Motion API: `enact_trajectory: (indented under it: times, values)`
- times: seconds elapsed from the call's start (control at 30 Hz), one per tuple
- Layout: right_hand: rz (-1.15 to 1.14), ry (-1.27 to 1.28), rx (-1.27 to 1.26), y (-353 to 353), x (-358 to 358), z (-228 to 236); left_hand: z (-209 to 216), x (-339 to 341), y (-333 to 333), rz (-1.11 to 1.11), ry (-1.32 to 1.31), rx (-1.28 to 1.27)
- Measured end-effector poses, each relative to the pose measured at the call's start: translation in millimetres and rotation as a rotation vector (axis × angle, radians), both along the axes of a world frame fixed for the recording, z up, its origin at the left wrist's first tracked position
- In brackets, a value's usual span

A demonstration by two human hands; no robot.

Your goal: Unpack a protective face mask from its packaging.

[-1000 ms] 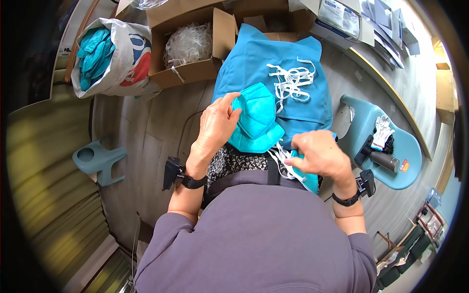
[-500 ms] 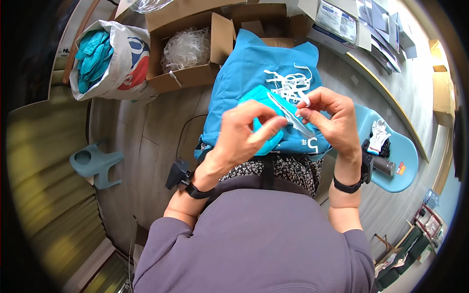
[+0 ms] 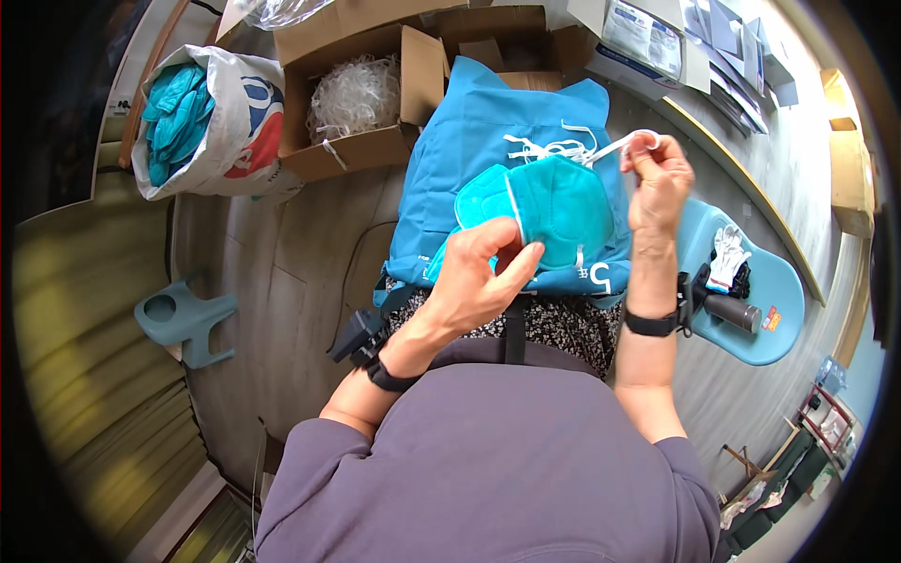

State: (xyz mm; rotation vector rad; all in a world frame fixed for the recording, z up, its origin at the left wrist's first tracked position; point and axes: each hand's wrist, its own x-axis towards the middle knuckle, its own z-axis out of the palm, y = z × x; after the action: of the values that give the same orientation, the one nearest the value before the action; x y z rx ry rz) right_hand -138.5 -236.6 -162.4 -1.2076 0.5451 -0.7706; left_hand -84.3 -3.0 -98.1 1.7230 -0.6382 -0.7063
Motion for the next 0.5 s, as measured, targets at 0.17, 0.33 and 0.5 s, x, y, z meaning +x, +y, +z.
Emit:
enact_trajectory:
  times: [0.17,0.33,0.5]
  values:
    - [0.298,0.367,-0.279,32.9,8.9,41.9,-14.4,7.7,13.6,0.302,0.198,-0.173]
    - [0.301,0.245,-0.008,72.4,-4.8,39.6,-10.3,15.5,-0.1,0.380,0.256,-0.317]
    - [0.384,0.108,0.142,108.6,1.6,36.3,-22.0,12.2,2.6,0.386,0.172,-0.306]
